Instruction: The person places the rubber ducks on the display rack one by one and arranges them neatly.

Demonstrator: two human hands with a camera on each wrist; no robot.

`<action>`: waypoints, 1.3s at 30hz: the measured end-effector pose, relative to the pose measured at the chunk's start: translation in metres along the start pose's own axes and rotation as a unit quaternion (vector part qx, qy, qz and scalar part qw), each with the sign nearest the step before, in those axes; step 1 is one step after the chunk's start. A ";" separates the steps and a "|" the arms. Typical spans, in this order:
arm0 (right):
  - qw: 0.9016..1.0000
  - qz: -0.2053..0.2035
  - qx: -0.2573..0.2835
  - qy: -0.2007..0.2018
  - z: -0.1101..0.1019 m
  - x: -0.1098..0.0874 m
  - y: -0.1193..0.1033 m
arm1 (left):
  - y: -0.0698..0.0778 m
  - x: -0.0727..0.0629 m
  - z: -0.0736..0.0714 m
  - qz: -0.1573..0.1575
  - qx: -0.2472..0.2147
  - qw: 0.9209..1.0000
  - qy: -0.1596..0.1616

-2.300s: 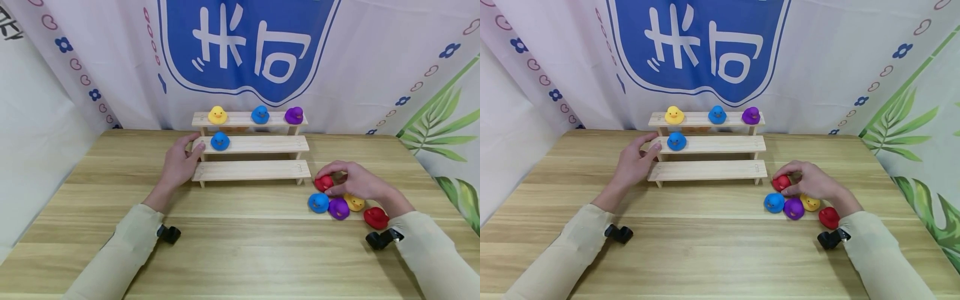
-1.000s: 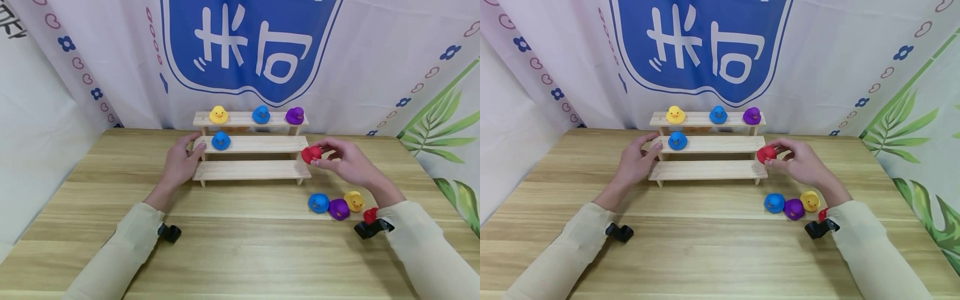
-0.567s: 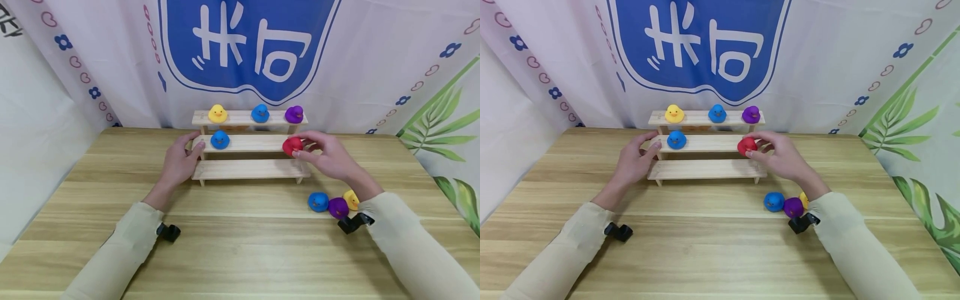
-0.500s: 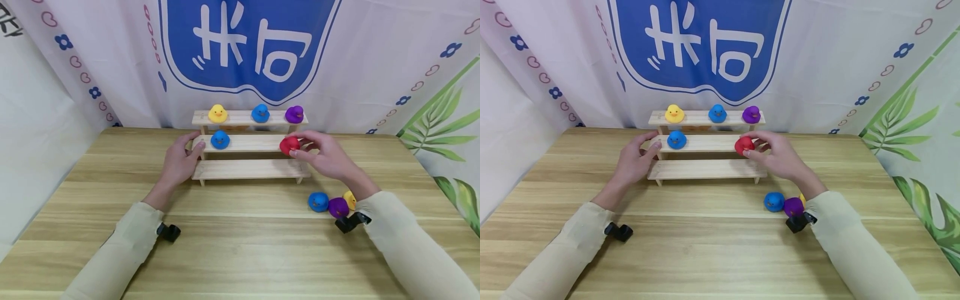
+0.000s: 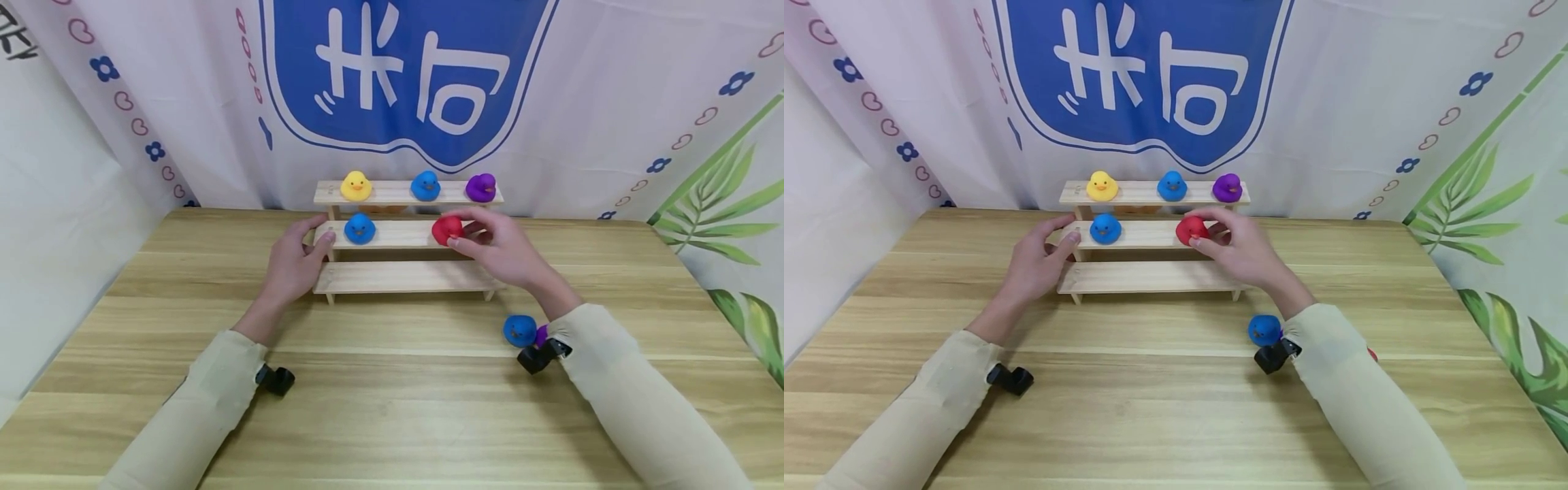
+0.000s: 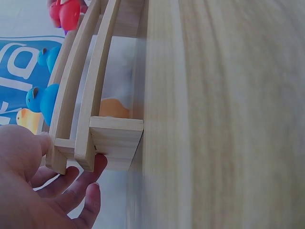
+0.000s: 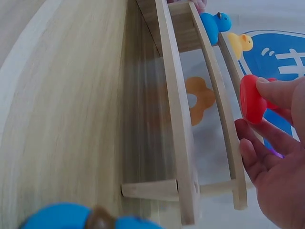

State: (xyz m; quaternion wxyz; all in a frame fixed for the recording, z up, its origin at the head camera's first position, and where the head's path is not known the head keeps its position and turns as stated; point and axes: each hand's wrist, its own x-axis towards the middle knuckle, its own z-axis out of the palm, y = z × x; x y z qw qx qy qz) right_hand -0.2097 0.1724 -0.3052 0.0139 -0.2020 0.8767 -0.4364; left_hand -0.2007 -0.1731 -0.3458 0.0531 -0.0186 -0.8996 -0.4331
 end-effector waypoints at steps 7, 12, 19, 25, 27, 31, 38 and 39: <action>1.000 0.006 0.003 0.005 0.011 0.009 -0.001 | -0.002 0.000 0.000 0.002 0.001 1.000 0.001; 0.999 0.028 -0.016 0.019 0.018 0.011 -0.005 | -0.001 0.001 -0.001 0.002 -0.001 1.000 0.001; 0.998 0.035 -0.036 0.028 0.024 0.012 -0.009 | 0.001 0.002 -0.002 0.003 0.002 1.000 -0.001; 0.998 0.041 -0.043 0.020 0.027 0.015 -0.009 | 0.001 0.002 -0.002 0.005 0.003 1.000 0.001; 0.998 0.043 -0.043 0.016 0.027 0.015 -0.009 | 0.001 0.001 -0.002 0.005 0.003 1.000 0.002; 0.998 0.048 -0.043 0.011 0.027 0.015 -0.008 | 0.001 0.001 -0.001 0.003 0.004 1.000 0.000; 0.999 0.047 -0.015 0.012 0.023 0.009 -0.005 | 0.002 0.000 -0.001 0.001 0.002 1.000 -0.002; 0.999 0.046 -0.011 0.013 0.021 0.007 -0.005 | 0.001 0.000 -0.001 0.001 0.002 1.000 -0.002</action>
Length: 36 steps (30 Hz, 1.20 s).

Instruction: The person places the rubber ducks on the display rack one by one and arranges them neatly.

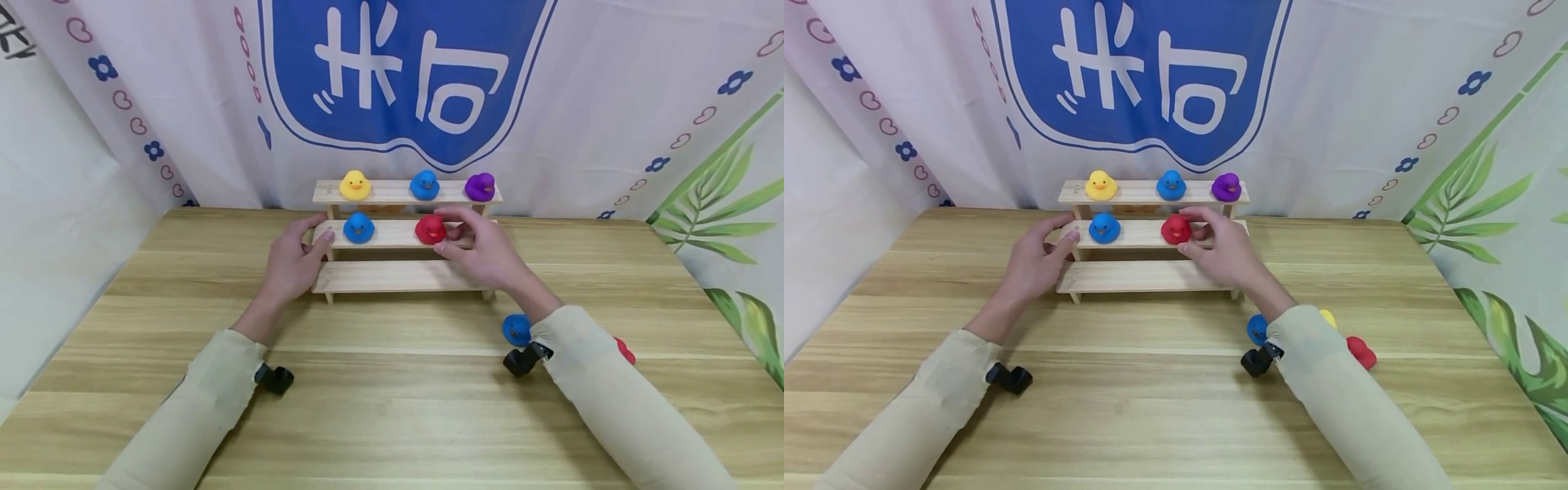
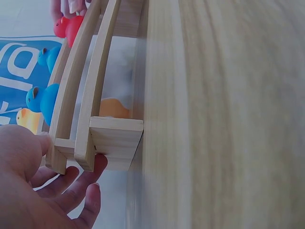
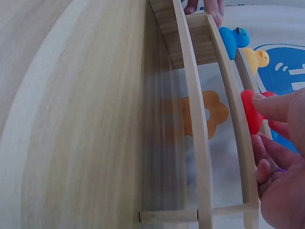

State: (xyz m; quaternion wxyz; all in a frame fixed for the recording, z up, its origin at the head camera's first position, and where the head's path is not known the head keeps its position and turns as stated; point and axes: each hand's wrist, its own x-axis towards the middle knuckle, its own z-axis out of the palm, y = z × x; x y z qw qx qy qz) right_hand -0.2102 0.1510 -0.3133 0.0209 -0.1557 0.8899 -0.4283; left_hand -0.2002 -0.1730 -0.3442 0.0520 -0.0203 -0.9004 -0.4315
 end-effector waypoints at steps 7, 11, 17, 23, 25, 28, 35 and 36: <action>1.000 -0.002 0.011 0.015 -0.013 -0.014 0.005 | -0.001 0.001 0.001 0.002 -0.003 1.000 0.003; 1.000 -0.003 0.001 0.023 -0.022 -0.026 0.010 | -0.002 0.001 0.001 0.004 -0.005 1.000 0.002; 0.999 -0.016 -0.009 0.033 -0.034 -0.043 0.021 | -0.002 0.001 0.001 0.002 -0.005 1.000 0.003; 0.999 -0.048 -0.014 0.017 -0.045 -0.060 0.033 | -0.001 0.000 0.001 0.001 -0.008 1.000 0.000; 0.999 -0.050 -0.014 0.010 -0.047 -0.065 0.036 | -0.001 0.000 0.001 0.001 -0.008 1.000 0.000; 0.999 -0.045 -0.013 -0.006 -0.050 -0.072 0.038 | -0.001 0.000 0.001 -0.001 -0.008 1.000 0.000; 0.998 -0.061 -0.021 -0.017 -0.056 -0.088 0.048 | 0.000 0.000 0.001 -0.001 -0.008 1.000 0.002; 0.998 -0.062 -0.021 -0.014 -0.057 -0.090 0.049 | -0.001 0.000 0.001 0.000 -0.009 1.000 0.002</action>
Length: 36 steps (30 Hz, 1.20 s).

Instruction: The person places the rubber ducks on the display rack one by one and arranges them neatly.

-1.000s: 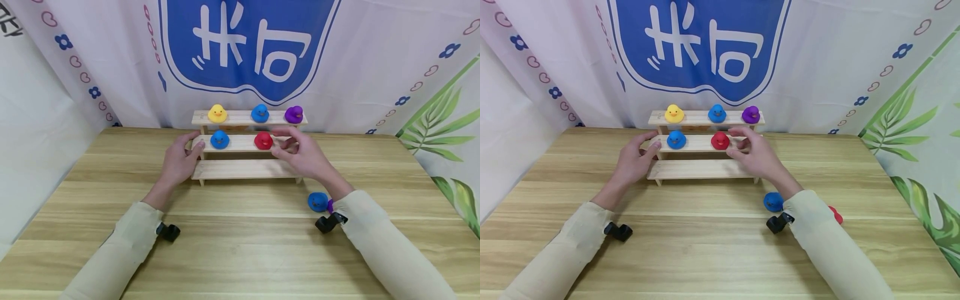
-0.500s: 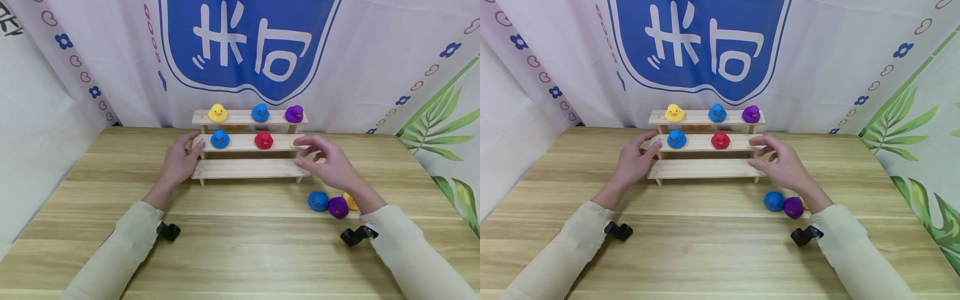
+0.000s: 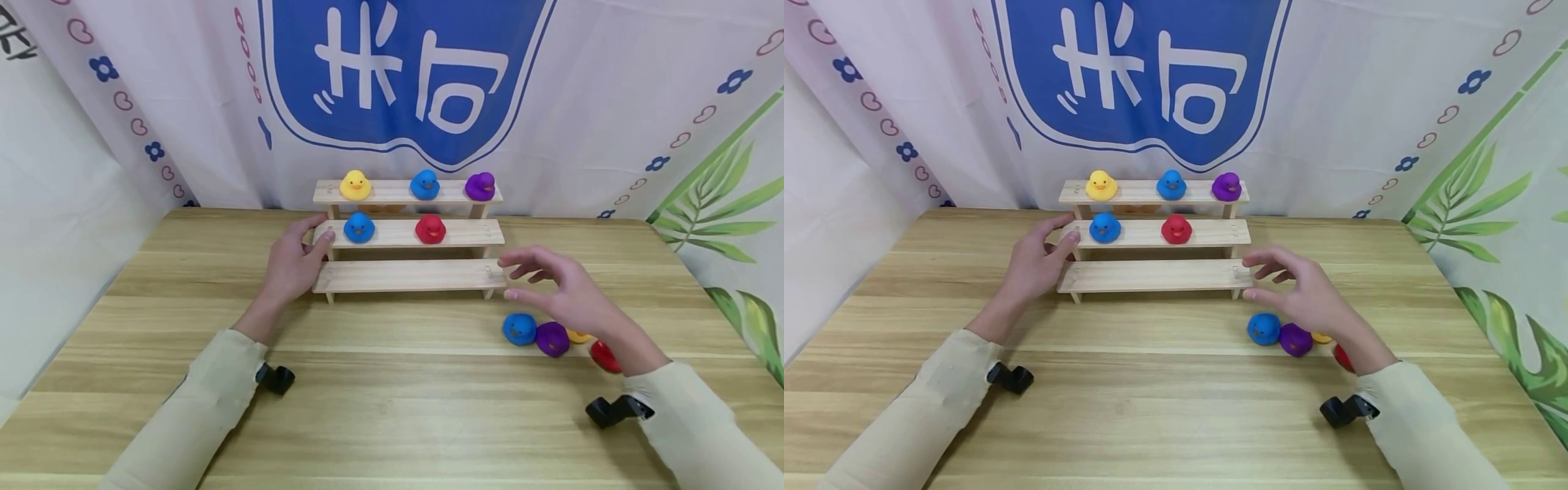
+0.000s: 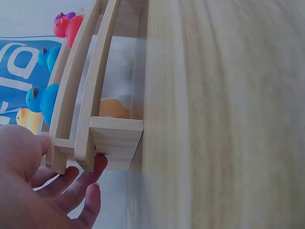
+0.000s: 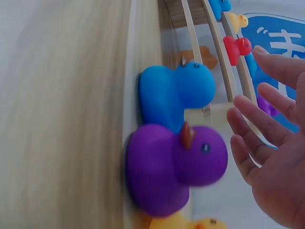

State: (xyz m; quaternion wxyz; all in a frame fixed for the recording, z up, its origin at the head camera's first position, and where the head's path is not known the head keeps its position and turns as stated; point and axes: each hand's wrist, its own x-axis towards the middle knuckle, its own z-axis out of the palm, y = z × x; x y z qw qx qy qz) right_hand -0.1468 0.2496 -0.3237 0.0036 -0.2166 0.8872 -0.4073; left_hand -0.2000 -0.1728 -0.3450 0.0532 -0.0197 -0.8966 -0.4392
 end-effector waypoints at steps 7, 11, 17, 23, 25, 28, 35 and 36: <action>1.000 0.023 -0.019 -0.002 -0.005 -0.017 0.006 | 0.000 0.000 0.000 0.000 0.003 1.000 0.001; 0.999 0.023 -0.036 -0.013 -0.008 -0.023 0.011 | 0.001 0.000 0.000 0.005 0.003 1.000 0.001; 0.996 0.033 -0.062 -0.059 -0.008 -0.028 0.015 | 0.002 0.000 -0.001 0.007 -0.002 1.000 0.001; 0.992 0.037 -0.067 -0.098 -0.006 -0.030 0.018 | 0.003 -0.001 0.000 -0.001 -0.001 1.000 -0.001; 0.991 0.041 -0.068 -0.105 -0.006 -0.029 0.018 | 0.004 -0.001 0.000 -0.004 -0.002 1.000 -0.001; 0.990 0.044 -0.073 -0.113 -0.005 -0.029 0.019 | 0.004 -0.001 -0.001 -0.006 -0.002 1.000 -0.003; 0.987 0.044 -0.087 -0.128 -0.003 -0.028 0.018 | 0.003 -0.001 -0.001 -0.005 -0.002 1.000 -0.002; 0.987 0.044 -0.088 -0.128 -0.003 -0.028 0.018 | 0.002 -0.001 -0.001 -0.004 -0.001 1.000 -0.002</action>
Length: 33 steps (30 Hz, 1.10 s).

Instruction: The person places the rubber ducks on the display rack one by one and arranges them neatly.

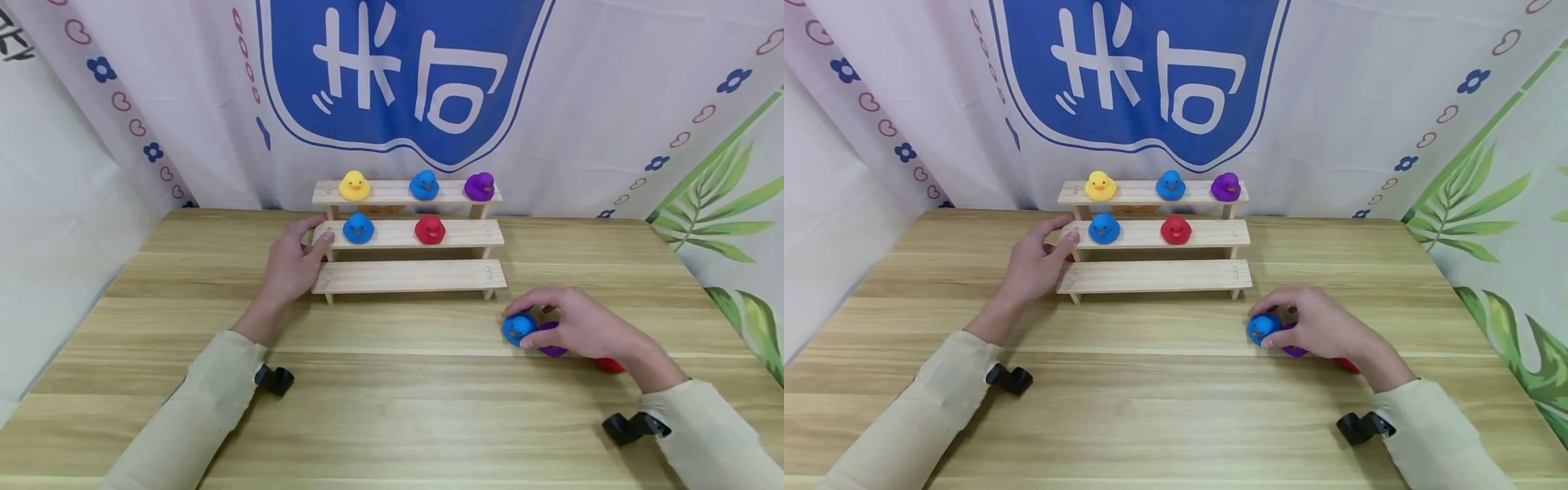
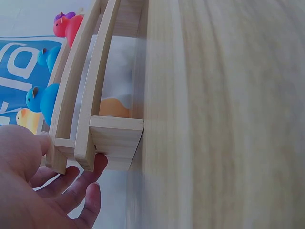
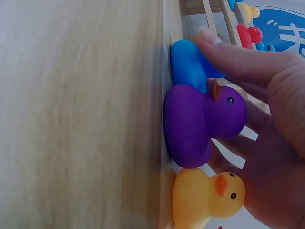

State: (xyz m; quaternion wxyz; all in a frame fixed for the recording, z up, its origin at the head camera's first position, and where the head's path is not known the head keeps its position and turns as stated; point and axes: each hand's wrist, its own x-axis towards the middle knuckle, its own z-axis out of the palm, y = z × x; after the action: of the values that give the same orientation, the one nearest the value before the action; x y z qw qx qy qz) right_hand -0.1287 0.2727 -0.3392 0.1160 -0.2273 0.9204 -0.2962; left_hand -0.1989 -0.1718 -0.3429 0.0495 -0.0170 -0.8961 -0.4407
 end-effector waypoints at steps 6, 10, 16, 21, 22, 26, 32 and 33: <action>1.000 -0.014 -0.009 0.003 0.002 0.001 -0.001 | -0.002 0.001 0.000 0.005 0.005 1.000 0.000; 1.000 -0.014 -0.012 0.009 0.001 0.002 -0.002 | -0.003 0.001 0.000 0.007 0.004 1.000 0.001; 0.999 -0.008 -0.004 0.037 -0.003 0.003 -0.009 | -0.003 0.001 0.000 0.011 0.005 1.000 0.005; 0.998 -0.010 0.021 0.064 -0.007 0.005 -0.014 | -0.001 0.000 -0.002 0.012 0.003 1.000 0.003; 0.997 -0.010 0.027 0.070 -0.007 0.006 -0.015 | -0.001 0.000 -0.002 0.011 0.003 1.000 0.002; 0.994 -0.015 0.044 0.096 -0.008 0.010 -0.016 | -0.001 0.000 -0.002 0.010 0.004 1.000 0.000; 0.988 -0.021 0.072 0.135 -0.007 0.019 -0.018 | -0.002 0.000 -0.001 0.007 0.002 1.000 0.000; 0.987 -0.020 0.079 0.142 -0.007 0.021 -0.019 | -0.002 0.000 -0.001 0.008 0.001 1.000 0.000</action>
State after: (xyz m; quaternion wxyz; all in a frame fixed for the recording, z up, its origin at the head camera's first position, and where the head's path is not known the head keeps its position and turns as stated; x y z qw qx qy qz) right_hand -0.1426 0.2527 -0.3236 -0.0041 -0.1911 0.8966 -0.3995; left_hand -0.1986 -0.1739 -0.3436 0.0532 -0.0238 -0.8966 -0.4391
